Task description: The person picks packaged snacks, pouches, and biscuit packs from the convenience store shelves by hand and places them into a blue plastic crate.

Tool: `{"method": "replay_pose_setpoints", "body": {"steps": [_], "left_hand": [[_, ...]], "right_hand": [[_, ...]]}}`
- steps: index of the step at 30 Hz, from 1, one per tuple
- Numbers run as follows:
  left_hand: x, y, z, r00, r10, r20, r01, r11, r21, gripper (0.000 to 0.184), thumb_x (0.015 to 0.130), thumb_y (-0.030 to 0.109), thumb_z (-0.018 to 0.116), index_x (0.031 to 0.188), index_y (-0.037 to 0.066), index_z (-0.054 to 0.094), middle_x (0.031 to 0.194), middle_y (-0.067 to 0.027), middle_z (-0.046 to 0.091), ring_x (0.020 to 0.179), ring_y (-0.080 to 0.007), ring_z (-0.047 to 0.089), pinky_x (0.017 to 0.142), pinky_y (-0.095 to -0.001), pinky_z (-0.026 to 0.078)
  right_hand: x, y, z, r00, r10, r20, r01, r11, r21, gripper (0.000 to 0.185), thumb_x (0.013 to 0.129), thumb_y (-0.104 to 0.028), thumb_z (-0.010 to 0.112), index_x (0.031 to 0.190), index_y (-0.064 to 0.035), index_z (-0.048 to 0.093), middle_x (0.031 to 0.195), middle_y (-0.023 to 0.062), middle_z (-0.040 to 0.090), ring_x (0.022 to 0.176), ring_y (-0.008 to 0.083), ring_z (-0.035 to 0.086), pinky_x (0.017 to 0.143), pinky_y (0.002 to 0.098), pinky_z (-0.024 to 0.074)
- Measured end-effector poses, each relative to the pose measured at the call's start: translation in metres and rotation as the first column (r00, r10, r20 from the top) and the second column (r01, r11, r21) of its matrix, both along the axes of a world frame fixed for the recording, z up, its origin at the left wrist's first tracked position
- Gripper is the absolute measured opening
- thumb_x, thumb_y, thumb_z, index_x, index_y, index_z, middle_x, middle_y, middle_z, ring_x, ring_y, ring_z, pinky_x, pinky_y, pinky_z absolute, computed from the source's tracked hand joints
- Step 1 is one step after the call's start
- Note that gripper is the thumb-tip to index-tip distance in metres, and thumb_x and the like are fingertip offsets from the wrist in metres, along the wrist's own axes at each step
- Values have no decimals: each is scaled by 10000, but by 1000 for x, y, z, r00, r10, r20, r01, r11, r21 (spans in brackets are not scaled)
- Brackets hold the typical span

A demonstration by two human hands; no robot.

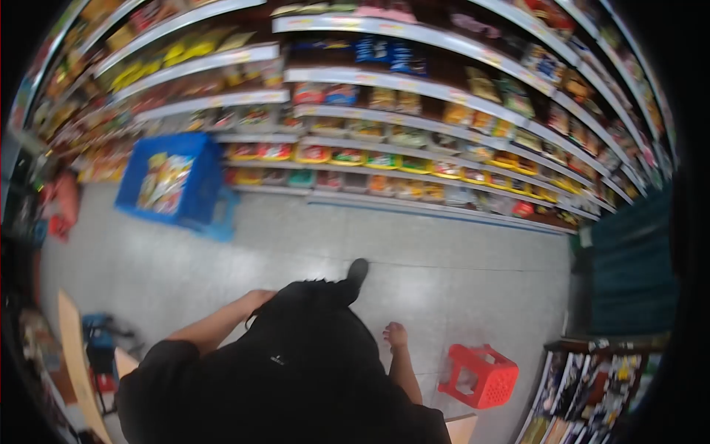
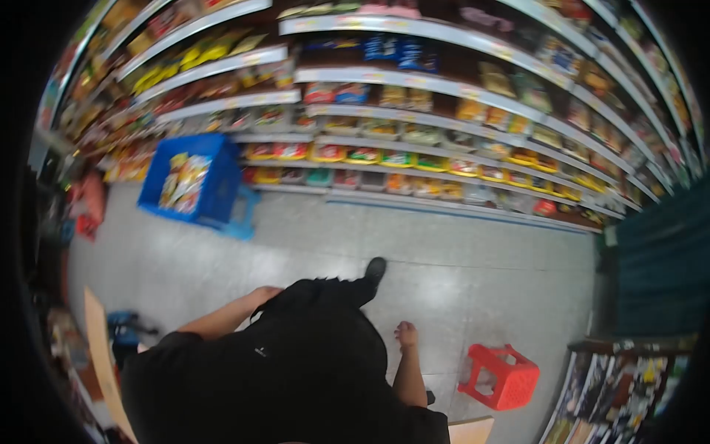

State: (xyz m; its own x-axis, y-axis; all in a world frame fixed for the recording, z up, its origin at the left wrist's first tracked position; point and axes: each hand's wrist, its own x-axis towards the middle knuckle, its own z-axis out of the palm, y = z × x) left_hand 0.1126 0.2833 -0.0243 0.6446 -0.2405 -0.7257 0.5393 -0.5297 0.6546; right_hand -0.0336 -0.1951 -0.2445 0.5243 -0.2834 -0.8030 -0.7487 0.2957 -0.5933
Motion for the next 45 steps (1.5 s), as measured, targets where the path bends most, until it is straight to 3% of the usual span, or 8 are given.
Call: {"method": "replay_pose_setpoints", "body": {"steps": [2, 6, 8, 13, 15, 27, 31, 45], "left_hand": [[-14, 29, 44, 896, 251, -366, -273, 962, -8, 418, 1000, 279, 509, 1344, 58, 596, 1086, -42, 708, 983, -178, 667, 869, -319, 515], [-45, 80, 93, 871, 281, -403, -375, 910, -176, 382, 985, 186, 580, 1349, 68, 576, 1046, -8, 699, 899, -62, 635, 734, -230, 507], [-62, 148, 49, 891, 4, -455, -231, 866, -444, 440, 940, 58, 618, 1374, 68, 544, 1145, -21, 676, 966, -59, 619, 765, -239, 516], [-74, 183, 43, 940, 148, -307, -233, 936, -264, 438, 910, 8, 620, 1340, 61, 565, 1226, -49, 646, 1034, -118, 625, 832, -268, 533], [-78, 216, 3, 982, 125, -142, -144, 981, -130, 456, 899, -7, 608, 1348, 53, 557, 1262, -70, 639, 1071, -148, 632, 854, -281, 542], [-24, 403, -45, 956, -48, 289, 91, 986, -138, 368, 866, 165, 681, 1227, 108, 647, 1030, -160, 705, 986, -294, 683, 840, -373, 531], [-3, 435, -31, 938, -150, 313, 159, 987, -2, 320, 881, 221, 664, 1185, 121, 659, 1080, -157, 699, 1039, -359, 653, 873, -411, 520], [17, 470, -13, 943, -234, 238, 217, 972, 93, 321, 856, 239, 673, 1092, 31, 611, 1056, -224, 675, 1049, -422, 621, 870, -458, 506]], "right_hand": [[-12, 37, -2, 995, 96, -25, -96, 995, 7, 320, 940, -244, 526, 1171, -28, 570, 969, 91, 648, 696, 187, 629, 545, 317, 493], [-39, 102, 12, 984, -2, -180, 11, 999, 46, 333, 935, -269, 543, 1113, 1, 625, 898, 104, 655, 713, 183, 630, 568, 322, 491], [-66, 123, 4, 939, 339, -59, -344, 932, -117, 323, 909, -259, 549, 1034, 19, 656, 875, 112, 657, 744, 195, 643, 593, 354, 500], [-126, 147, -16, 903, 403, 151, -387, 914, -121, 269, 882, -228, 551, 891, 20, 656, 742, 114, 633, 710, 196, 651, 569, 371, 493], [-122, 154, 9, 513, 823, -242, -850, 448, -277, 218, 890, -204, 537, 846, -11, 629, 684, 99, 599, 624, 207, 611, 488, 346, 456], [8, 354, 88, 980, 51, -193, -83, 983, -163, 316, 966, -272, 575, 1169, -30, 596, 888, 62, 636, 741, 144, 604, 606, 293, 482], [34, 399, 105, 799, 583, -148, -601, 773, -203, 356, 982, -296, 571, 1192, -13, 622, 974, 75, 667, 802, 159, 614, 698, 305, 501], [5, 444, 141, 880, 393, -268, -459, 850, -259, 321, 988, -279, 560, 1170, -20, 614, 972, 63, 656, 726, 139, 630, 612, 279, 505]]}}
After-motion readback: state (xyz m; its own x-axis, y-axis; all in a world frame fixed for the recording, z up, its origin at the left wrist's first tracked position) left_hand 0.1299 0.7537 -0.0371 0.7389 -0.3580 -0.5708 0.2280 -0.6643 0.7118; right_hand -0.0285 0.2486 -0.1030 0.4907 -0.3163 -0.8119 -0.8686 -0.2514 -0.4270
